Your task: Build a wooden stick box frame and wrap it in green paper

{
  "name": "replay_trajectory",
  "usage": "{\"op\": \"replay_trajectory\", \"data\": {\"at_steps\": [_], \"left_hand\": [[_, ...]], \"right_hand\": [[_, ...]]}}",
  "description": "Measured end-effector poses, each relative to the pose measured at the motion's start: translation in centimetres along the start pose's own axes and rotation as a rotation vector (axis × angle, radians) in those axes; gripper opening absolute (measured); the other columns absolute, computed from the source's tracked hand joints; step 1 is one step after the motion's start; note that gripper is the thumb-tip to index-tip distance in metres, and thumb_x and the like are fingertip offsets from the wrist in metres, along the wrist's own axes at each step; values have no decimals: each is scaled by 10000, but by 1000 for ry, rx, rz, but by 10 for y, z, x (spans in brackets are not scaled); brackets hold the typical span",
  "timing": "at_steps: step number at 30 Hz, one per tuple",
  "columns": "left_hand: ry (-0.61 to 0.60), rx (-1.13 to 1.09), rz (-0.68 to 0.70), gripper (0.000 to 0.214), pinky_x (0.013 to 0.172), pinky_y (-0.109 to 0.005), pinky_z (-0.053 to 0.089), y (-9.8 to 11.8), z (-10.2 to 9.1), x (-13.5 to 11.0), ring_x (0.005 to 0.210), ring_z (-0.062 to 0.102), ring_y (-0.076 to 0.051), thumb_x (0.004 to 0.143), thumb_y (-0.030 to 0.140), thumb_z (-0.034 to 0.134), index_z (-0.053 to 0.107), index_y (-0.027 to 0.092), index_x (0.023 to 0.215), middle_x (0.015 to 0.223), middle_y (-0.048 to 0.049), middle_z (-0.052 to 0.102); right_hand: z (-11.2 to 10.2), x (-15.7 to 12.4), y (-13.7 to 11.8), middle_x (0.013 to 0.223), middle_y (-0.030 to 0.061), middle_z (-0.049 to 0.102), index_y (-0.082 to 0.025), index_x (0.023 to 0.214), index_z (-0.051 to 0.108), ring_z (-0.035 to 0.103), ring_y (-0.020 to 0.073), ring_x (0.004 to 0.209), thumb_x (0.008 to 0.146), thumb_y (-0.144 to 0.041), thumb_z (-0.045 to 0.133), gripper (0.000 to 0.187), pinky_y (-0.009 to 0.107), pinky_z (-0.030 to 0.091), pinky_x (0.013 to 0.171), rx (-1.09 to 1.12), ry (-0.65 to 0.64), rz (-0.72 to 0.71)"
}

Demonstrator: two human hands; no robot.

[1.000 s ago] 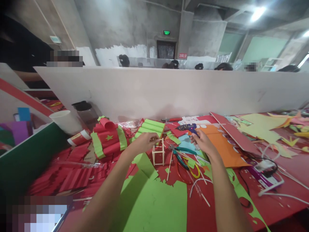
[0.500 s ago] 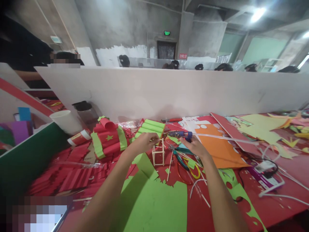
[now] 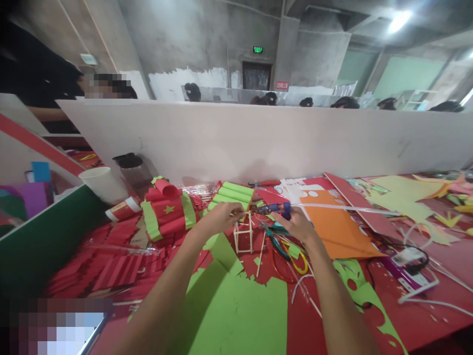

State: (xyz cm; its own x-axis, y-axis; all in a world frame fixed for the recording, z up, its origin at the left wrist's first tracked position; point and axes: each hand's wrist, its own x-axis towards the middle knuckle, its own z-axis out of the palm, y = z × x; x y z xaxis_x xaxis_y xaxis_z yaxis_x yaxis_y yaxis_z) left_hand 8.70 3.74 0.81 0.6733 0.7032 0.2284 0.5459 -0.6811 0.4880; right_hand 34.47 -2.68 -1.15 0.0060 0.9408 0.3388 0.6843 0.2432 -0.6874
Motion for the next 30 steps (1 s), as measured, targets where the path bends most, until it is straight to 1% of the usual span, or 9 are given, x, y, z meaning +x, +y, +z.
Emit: {"op": "replay_trajectory", "data": {"at_steps": [9, 15, 19, 21, 23, 30], "left_hand": [[9, 4, 20, 227, 589, -237, 381, 0, 0, -1, 678, 590, -160, 892, 315, 447, 639, 195, 870, 784, -40, 678], [11, -7, 31, 223, 583, -234, 385, -1, 1, 0, 678, 592, -156, 894, 319, 448, 636, 200, 867, 798, -35, 682], [20, 1, 36, 208, 585, -234, 386, -2, 2, 0, 678, 592, -155, 888, 306, 456, 635, 203, 862, 788, -30, 681], [22, 5, 39, 204, 585, -233, 387, -2, 2, 0, 676, 591, -154, 886, 300, 459, 637, 203, 863, 784, -30, 680], [23, 7, 41, 205, 586, -232, 386, -3, 3, 0, 676, 590, -152, 886, 297, 458, 639, 203, 863, 786, -30, 681], [29, 17, 34, 235, 583, -234, 388, -4, 4, 1, 676, 591, -156, 895, 325, 443, 639, 199, 862, 778, -37, 677]], "right_hand": [[1, 1, -1, 617, 6, 634, -175, 736, 680, 558, 171, 593, 777, -501, 572, 347, 274, 438, 594, -18, 19, -11], [-2, 1, 1, 722, 20, 683, -185, 846, 707, 594, 197, 678, 783, -475, 584, 321, 291, 455, 643, -6, -21, -12], [-2, 0, 5, 645, 13, 650, -182, 757, 678, 574, 191, 632, 787, -487, 578, 322, 289, 442, 610, 0, -9, 27], [-2, 1, 6, 655, 18, 648, -182, 704, 652, 583, 195, 652, 793, -494, 569, 335, 290, 446, 629, 31, 11, 30], [-2, 1, 7, 696, 26, 660, -184, 691, 639, 598, 202, 694, 796, -498, 565, 339, 293, 451, 660, 48, 16, 27], [-8, -1, 6, 734, 26, 664, -184, 770, 665, 591, 202, 713, 781, -498, 591, 322, 296, 443, 665, 39, -91, 82]]}}
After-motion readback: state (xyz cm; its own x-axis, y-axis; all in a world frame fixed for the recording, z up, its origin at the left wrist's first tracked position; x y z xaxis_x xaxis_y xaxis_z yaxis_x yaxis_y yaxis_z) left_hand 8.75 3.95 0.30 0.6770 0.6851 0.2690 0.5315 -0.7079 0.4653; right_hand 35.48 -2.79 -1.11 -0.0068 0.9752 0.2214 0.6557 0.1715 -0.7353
